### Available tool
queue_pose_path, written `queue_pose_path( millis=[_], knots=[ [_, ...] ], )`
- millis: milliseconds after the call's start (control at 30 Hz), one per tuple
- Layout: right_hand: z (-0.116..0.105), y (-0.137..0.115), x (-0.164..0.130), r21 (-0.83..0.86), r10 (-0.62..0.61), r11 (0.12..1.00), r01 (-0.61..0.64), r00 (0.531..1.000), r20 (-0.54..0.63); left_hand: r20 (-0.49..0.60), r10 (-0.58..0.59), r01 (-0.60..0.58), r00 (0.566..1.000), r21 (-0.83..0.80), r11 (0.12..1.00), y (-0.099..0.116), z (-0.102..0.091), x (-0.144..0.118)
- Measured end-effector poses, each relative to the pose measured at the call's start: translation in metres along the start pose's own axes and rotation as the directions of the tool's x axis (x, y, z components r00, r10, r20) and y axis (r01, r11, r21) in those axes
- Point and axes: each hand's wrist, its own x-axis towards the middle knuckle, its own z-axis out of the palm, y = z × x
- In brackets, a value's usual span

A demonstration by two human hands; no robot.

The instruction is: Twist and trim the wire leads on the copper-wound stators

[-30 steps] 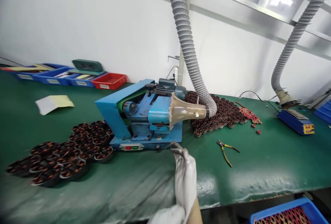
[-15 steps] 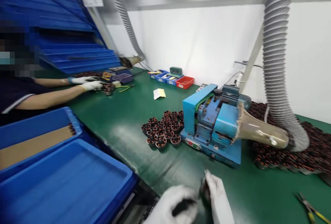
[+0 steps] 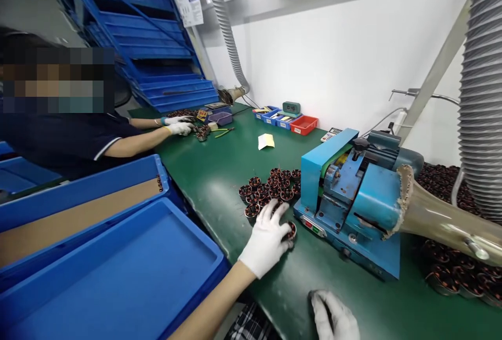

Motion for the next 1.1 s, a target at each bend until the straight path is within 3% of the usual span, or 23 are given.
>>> queue_pose_path(
  millis=[133,233,333,467,567,667,733,800,833,867,900,967,1000,1067,1100],
  knots=[
    [0.002,-0.012,-0.002,0.346,0.104,0.937,-0.052,0.986,-0.132,0.038,0.138,-0.124,0.99,-0.262,0.957,0.036,0.01,-0.048],
    [0.001,-0.022,0.002,0.311,0.075,0.95,-0.007,0.975,-0.208,-0.01,0.056,-0.055,0.998,-0.381,0.923,0.053,0.022,-0.073],
    [-0.004,-0.031,0.008,0.193,0.014,0.981,0.029,0.976,-0.219,0.037,-0.039,0.05,0.999,-0.415,0.908,0.056,0.031,-0.07],
    [-0.002,-0.043,0.013,0.178,-0.042,0.982,0.065,0.99,-0.132,0.181,0.108,0.004,0.978,-0.529,0.848,0.055,0.028,-0.046],
    [0.005,-0.048,0.013,0.276,0.02,0.961,0.033,0.982,-0.187,0.212,0.156,0.002,0.965,-0.6,0.8,0.059,0.024,-0.037],
    [-0.003,-0.052,0.013,0.596,0.22,0.803,0.018,0.92,-0.324,0.226,0.13,0.038,0.966,-0.615,0.788,0.064,0.023,-0.039],
    [-0.022,-0.056,0.013,0.748,0.292,0.647,0.151,0.857,-0.425,0.237,0.105,0.059,0.966,-0.598,0.799,0.067,0.023,-0.041],
    [-0.043,-0.059,0.01,0.758,0.305,0.57,0.316,0.775,-0.553,0.234,0.068,0.081,0.97,-0.57,0.817,0.068,0.021,-0.043],
    [-0.051,-0.059,0.008,0.733,0.306,0.59,0.339,0.746,-0.591,0.226,0.063,0.079,0.972,-0.566,0.82,0.067,0.019,-0.043],
    [-0.056,-0.059,0.004,0.7,0.297,0.652,0.29,0.752,-0.588,0.217,0.077,0.063,0.973,-0.573,0.817,0.066,0.018,-0.043],
    [-0.058,-0.058,0.0,0.652,0.278,0.732,0.198,0.787,-0.551,0.211,0.114,0.033,0.971,-0.59,0.807,0.064,0.017,-0.043],
    [-0.051,-0.053,-0.009,0.448,0.188,0.894,-0.005,0.912,-0.364,0.215,0.225,-0.039,0.95,-0.635,0.771,0.058,0.017,-0.043],
    [-0.044,-0.051,-0.012,0.312,0.124,0.949,-0.042,0.961,-0.248,0.223,0.274,-0.065,0.936,-0.653,0.755,0.055,0.017,-0.043],
    [-0.029,-0.045,-0.017,0.102,-0.018,0.994,0.027,0.996,-0.086,0.247,0.326,-0.084,0.913,-0.667,0.741,0.051,0.02,-0.044],
    [-0.022,-0.043,-0.019,0.039,-0.072,0.996,0.074,0.995,-0.063,0.254,0.325,-0.08,0.911,-0.663,0.744,0.05,0.022,-0.045]
  ],
)
